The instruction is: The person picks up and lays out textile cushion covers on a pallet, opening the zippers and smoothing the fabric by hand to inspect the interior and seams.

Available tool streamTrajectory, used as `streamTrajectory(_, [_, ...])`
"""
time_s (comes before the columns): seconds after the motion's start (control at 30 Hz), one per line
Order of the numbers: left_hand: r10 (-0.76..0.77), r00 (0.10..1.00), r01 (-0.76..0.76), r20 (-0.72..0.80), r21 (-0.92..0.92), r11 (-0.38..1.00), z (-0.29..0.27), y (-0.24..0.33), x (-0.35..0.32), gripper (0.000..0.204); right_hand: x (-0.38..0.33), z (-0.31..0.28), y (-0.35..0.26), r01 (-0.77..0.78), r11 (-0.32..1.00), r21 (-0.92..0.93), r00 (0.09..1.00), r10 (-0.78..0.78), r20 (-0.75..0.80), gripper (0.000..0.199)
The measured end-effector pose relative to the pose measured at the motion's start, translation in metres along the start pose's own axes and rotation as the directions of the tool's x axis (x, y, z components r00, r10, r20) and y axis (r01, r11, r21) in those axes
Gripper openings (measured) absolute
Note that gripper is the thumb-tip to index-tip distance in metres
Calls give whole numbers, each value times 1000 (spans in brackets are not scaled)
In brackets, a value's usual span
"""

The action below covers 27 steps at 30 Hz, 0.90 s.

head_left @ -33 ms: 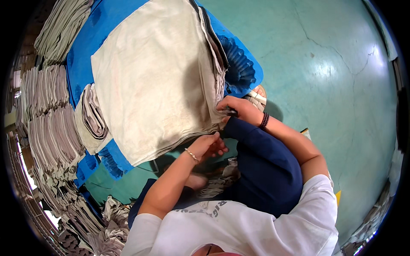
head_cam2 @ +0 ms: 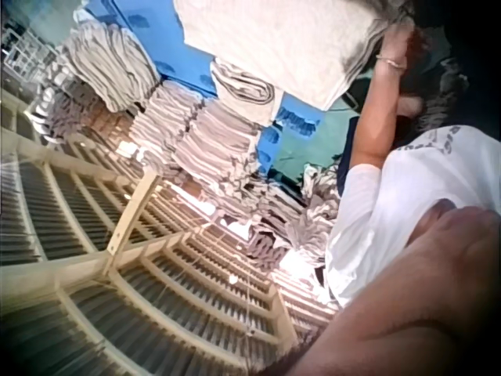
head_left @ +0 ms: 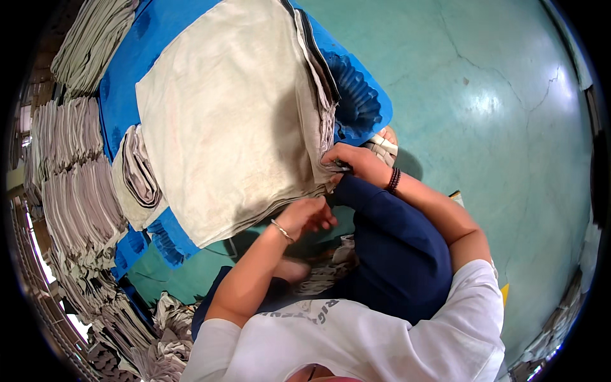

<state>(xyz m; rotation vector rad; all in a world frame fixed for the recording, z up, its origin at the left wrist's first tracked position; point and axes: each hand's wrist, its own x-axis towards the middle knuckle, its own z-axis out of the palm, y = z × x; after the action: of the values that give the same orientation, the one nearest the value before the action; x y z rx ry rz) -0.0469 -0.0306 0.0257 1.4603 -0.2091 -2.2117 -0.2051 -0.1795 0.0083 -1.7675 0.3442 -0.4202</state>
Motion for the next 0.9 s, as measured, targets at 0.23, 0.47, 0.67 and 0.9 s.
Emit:
streamTrajectory(0.23, [578, 708, -586, -406, 120, 801, -21, 48, 24, 22, 9, 5, -5, 45, 943, -331, 988, 8, 156, 41])
streamTrajectory(0.47, [618, 674, -581, -405, 225, 782, -12, 58, 54, 38, 14, 13, 9, 98, 918, -385, 981, -24, 192, 38])
streamTrajectory(0.67, [627, 699, -665, -345, 11, 747, -21, 44, 65, 26, 9, 6, 23, -133, 973, -187, 970, 89, -225, 25])
streamTrajectory(0.9, [566, 733, -643, -377, -114, 757, -28, 31, 71, 26, 31, -1, 22, -275, 961, -28, 905, 248, -345, 26])
